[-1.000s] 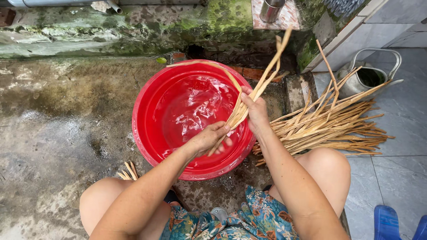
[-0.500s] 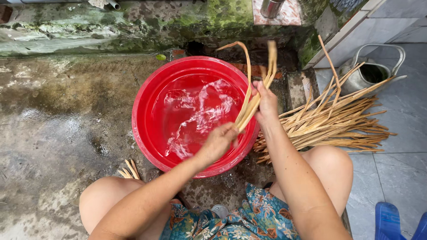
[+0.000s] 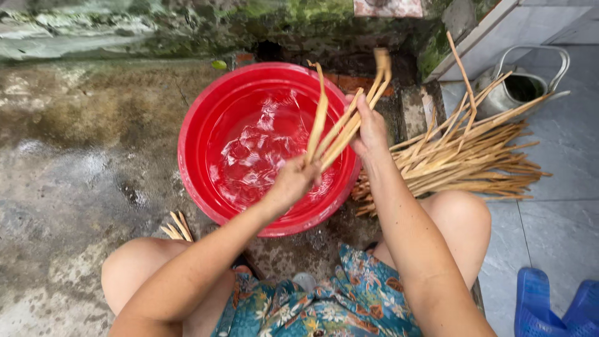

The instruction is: The person sits on a tiled floor and repeatedly washes thin wooden sticks in a red basin of water. They scrub the sticks by hand, rinse them, and place them into a growing pile beside the basin.

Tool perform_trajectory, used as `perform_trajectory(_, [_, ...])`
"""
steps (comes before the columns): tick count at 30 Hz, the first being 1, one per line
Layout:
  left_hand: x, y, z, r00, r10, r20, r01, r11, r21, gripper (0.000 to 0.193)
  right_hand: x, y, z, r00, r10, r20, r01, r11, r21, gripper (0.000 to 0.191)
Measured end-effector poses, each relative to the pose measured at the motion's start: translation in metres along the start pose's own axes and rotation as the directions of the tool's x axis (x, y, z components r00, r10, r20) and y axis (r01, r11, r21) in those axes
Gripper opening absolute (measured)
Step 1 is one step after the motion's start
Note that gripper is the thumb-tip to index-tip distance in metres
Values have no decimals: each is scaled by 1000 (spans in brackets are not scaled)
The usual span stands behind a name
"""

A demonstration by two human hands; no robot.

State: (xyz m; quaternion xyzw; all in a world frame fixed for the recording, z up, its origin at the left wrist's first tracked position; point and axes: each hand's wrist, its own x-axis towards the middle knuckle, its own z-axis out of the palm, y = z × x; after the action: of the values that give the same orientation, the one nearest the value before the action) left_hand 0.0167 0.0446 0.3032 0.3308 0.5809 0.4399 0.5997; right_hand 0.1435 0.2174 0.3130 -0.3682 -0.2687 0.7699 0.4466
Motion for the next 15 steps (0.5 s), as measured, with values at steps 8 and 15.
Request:
perform_trajectory(8, [-2,18,-27,998,-47,-40,51,995,88,29,-45,45,26,943,200,266,-6,810,-587,26])
perform_trajectory(15, [6,-11,-10,992,-92,92,93,996,-8,24,-33,10,19,998,-24,64,31,992,-124,35])
